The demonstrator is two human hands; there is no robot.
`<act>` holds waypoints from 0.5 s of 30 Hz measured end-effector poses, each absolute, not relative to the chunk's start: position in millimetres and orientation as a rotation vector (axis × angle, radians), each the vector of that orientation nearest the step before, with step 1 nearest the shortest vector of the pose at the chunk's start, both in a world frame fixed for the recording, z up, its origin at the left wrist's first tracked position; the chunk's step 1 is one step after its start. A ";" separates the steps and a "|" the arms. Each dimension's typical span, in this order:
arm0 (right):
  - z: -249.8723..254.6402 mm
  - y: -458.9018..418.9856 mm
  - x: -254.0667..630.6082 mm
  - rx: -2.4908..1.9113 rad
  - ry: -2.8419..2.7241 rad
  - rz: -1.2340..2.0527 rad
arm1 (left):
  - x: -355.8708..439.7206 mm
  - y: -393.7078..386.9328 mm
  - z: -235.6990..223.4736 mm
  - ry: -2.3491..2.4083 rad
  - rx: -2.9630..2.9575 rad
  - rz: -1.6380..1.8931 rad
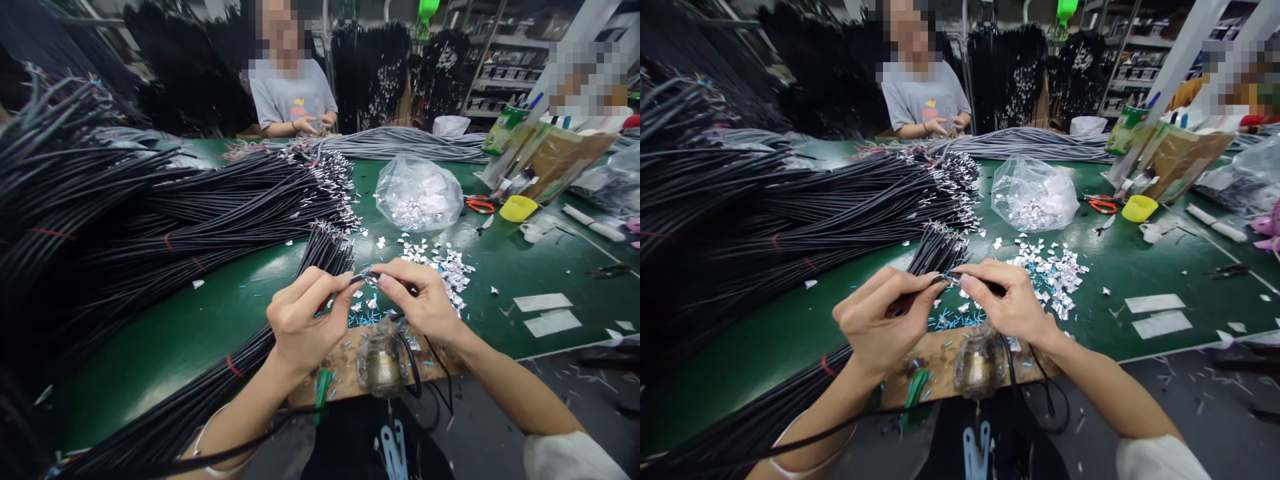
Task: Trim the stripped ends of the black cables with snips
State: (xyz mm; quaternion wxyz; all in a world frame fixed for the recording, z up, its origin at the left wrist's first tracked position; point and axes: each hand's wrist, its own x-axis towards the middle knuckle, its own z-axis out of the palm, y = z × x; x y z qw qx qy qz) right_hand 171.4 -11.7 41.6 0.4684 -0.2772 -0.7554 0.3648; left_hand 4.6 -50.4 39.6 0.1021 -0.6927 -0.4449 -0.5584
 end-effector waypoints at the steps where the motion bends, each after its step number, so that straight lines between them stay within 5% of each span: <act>1: 41.6 -11.8 171.5 -0.678 -1.852 0.896 | 4.4 -50.3 39.5 -1.309 -2.047 -1.645; 15: 40.2 -14.4 172.0 -0.742 -1.850 0.680 | 4.6 -55.7 44.7 -1.778 -2.286 -1.926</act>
